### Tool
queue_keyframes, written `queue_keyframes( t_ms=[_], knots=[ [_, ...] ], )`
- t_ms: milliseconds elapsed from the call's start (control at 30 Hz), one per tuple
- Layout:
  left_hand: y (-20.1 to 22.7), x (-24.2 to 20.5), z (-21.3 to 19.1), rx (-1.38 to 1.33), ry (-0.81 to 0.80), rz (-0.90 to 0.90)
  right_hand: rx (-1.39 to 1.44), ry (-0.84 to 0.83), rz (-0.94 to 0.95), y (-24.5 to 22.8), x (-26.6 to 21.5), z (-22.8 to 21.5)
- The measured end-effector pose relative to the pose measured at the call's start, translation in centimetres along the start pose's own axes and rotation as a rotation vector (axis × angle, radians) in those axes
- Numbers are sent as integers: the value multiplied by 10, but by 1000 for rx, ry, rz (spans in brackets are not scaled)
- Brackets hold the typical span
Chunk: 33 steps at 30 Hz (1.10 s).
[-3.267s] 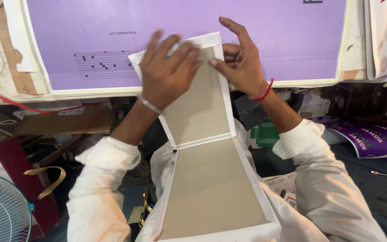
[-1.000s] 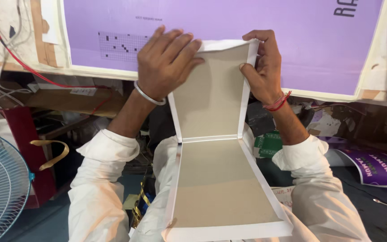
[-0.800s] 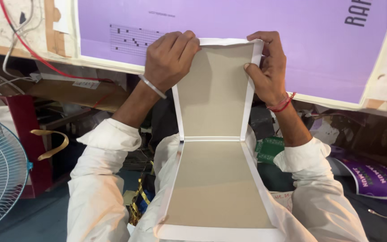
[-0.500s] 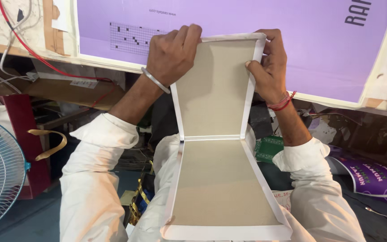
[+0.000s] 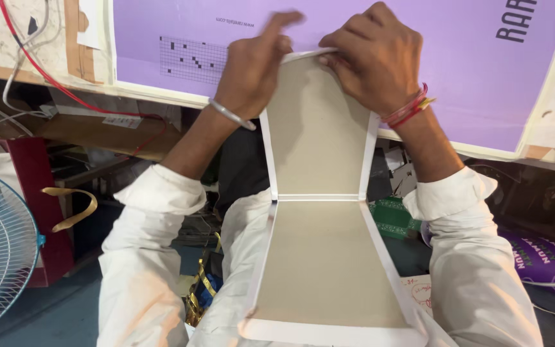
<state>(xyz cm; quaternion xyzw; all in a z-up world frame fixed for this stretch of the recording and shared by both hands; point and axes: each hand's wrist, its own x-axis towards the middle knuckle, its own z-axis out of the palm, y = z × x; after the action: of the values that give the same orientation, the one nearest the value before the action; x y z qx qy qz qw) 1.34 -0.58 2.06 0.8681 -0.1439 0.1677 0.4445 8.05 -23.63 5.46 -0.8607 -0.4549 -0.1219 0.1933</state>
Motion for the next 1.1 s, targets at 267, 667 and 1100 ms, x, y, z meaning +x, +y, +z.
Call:
queue_keyframes(
  t_ms=[267, 667, 1100],
  knots=[
    [-18, -27, -13, -9, 24, 65, 90, 57, -6, 13, -8, 29],
    [-35, -28, 17, 409, 274, 147, 215, -78, 11, 29, -8, 31],
    [-53, -8, -3, 108, 1, 55, 100, -325, 75, 69, -11, 20]
  ],
)
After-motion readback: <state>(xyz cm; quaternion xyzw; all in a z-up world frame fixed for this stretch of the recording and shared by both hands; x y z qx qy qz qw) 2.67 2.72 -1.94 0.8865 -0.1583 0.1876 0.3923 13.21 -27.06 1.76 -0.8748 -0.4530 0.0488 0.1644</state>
